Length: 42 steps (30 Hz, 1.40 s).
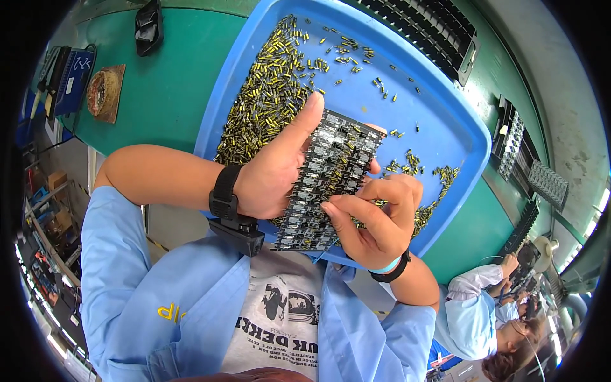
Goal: The person picks up a circuit board and inserts small electronic components into it by hand before placing it onto a rack and picking up a new board to repeat the process.
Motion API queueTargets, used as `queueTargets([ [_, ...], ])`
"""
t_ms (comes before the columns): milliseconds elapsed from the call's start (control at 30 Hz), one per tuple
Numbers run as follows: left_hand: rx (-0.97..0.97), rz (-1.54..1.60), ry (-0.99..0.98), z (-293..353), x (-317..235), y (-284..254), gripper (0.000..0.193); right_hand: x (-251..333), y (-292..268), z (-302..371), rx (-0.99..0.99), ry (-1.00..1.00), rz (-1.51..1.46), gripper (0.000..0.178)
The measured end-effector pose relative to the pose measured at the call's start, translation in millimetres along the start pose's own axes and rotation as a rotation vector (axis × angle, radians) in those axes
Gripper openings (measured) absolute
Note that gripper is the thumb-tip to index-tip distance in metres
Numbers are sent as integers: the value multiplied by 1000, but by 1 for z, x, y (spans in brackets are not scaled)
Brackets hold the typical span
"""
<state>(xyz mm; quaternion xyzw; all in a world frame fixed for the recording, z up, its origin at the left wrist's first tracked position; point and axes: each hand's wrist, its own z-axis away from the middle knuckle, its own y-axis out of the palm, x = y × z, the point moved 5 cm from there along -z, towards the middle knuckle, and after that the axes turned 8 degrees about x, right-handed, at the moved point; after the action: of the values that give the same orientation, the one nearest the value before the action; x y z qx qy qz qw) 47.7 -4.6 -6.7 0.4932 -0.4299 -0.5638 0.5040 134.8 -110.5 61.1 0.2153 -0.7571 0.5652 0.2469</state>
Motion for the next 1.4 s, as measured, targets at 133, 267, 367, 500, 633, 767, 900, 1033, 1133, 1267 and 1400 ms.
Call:
queueTargets([
  [133,-58,-19,-7,0,0,4,80,1,-1,0,6,-22,42,21],
  [267,-126,-45,-7,1,-2,11,81,6,-2,-2,15,-70,110,23],
  [367,-149,-90,11,2,-3,11,82,11,-1,-2,14,-109,180,25],
  [500,-150,-93,-8,2,0,8,83,19,0,0,-17,-184,308,29],
  [633,-163,-160,-10,2,0,7,84,22,3,4,-24,-215,394,30],
  [767,-142,-199,-11,2,0,9,83,23,3,6,-27,-240,424,31],
  [900,-146,-125,-19,2,0,9,82,23,1,5,2,-294,463,32],
  [1033,-43,-32,-15,1,-1,4,85,20,-5,10,-36,-259,443,34],
  [1133,-58,-50,-38,2,0,2,85,24,-4,8,22,-293,407,36],
  [1267,-18,-4,-5,0,-3,0,85,21,-2,8,90,-275,380,36],
  [1400,73,110,-13,0,-4,2,85,14,-5,4,140,-237,307,35],
])
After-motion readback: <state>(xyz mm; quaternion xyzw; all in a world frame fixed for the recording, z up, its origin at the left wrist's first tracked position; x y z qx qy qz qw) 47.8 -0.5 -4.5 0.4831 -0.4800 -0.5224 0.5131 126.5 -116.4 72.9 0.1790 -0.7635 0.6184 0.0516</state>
